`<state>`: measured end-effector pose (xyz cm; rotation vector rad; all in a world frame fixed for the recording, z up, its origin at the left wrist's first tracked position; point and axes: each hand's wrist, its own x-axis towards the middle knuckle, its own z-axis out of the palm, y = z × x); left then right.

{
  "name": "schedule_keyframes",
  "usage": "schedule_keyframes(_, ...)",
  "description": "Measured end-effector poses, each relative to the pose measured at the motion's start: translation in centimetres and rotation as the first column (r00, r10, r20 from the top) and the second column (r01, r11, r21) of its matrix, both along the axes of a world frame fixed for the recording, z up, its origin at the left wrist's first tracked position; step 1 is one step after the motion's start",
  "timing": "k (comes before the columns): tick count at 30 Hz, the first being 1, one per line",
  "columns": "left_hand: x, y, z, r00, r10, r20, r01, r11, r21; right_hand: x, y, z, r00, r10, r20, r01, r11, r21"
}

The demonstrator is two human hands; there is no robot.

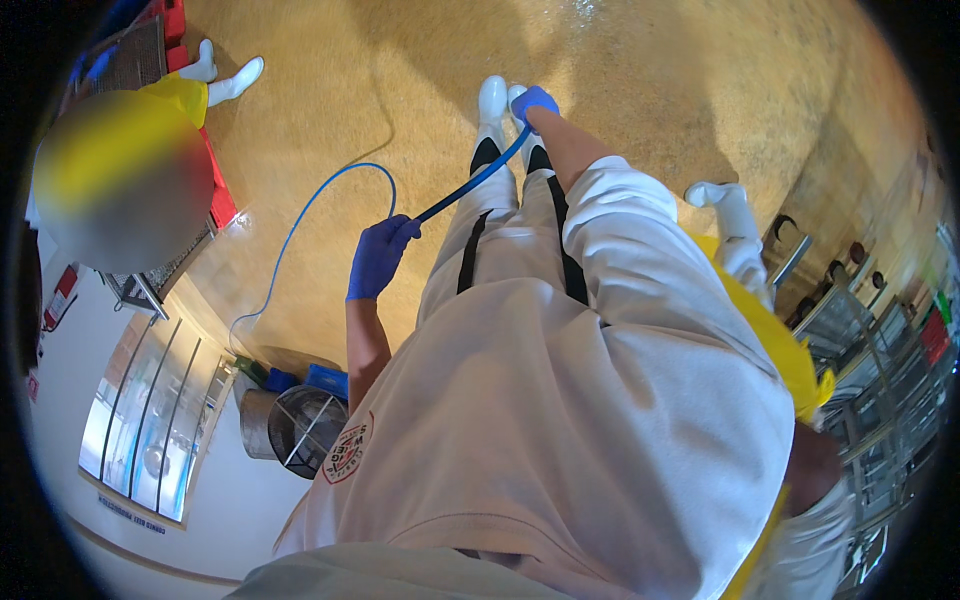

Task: The person uses a blue hose to spray water on the floor of a commercial kitchen or processing area. They move around the room, directing the spray to cover different sections of the floor while other workers in protective gear are present.

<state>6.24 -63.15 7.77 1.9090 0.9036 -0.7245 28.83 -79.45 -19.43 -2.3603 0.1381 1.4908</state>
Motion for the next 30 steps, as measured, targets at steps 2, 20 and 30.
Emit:
schedule_keyframes(2, -0.4, -0.1, -0.3, 1.000, 0.027, -0.014, -0.027, 1.000, -0.015, 0.8, 1.3, 2.1, 0.995, 0.103, -0.007, -0.103, 0.995, 0.005)
schedule_keyframes(20, -4.2, -0.8, -6.6, 0.946, 0.318, -0.068, -0.325, 0.931, -0.167, 0.0, 8.8, -4.2, 0.808, 0.586, -0.059, -0.589, 0.805, -0.064)
schedule_keyframes(30, -6.1, -0.7, -7.5, 0.950, 0.313, -0.017, -0.311, 0.932, -0.184, -1.7, 9.4, -5.8, 0.749, 0.656, -0.092, -0.660, 0.751, -0.020)
